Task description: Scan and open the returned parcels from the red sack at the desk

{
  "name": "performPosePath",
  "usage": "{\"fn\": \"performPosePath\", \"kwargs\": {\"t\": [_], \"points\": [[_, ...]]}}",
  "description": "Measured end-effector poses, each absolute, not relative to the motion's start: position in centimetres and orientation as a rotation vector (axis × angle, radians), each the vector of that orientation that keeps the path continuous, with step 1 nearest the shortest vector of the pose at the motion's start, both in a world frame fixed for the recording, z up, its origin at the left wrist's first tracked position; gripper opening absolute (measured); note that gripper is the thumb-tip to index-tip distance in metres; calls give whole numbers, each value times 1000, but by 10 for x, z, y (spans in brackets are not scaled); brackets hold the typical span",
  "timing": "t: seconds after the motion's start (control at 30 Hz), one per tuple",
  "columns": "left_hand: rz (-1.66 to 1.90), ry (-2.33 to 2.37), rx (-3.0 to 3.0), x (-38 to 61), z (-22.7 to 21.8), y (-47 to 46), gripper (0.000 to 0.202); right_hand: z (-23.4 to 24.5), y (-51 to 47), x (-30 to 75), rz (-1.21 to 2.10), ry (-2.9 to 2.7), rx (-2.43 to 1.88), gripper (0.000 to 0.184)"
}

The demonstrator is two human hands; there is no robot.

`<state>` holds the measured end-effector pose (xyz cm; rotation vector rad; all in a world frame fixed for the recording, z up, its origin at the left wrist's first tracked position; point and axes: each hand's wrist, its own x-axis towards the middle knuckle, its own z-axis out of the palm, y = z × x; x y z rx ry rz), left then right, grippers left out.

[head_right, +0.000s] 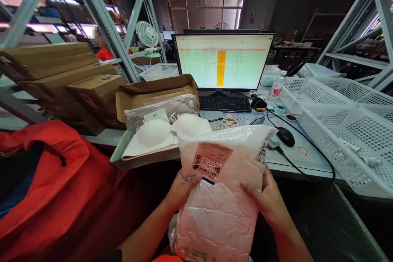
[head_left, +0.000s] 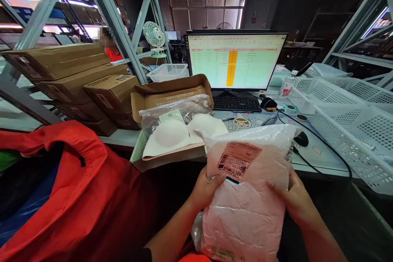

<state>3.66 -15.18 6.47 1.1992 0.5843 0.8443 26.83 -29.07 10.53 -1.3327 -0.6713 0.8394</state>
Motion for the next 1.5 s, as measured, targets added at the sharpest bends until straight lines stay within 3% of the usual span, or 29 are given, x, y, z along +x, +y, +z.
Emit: {"fn": "performPosePath", "kwargs": {"t": [0.23,0.47,1.17,1.5], "points": [[827,705,1284,33,82,-134,85,107,-284,265,651,-593,-1361,76],[887,662,1316,29,91,-127,74,112,-280,253,554,-649,-1393,73],[849,633,1316,30,92,-139,75,102,-289,259,575,-612,-1376,58],[830,610,1313,29,97,-142,65,92,-289,262,551,-623,-1302,56]]}}
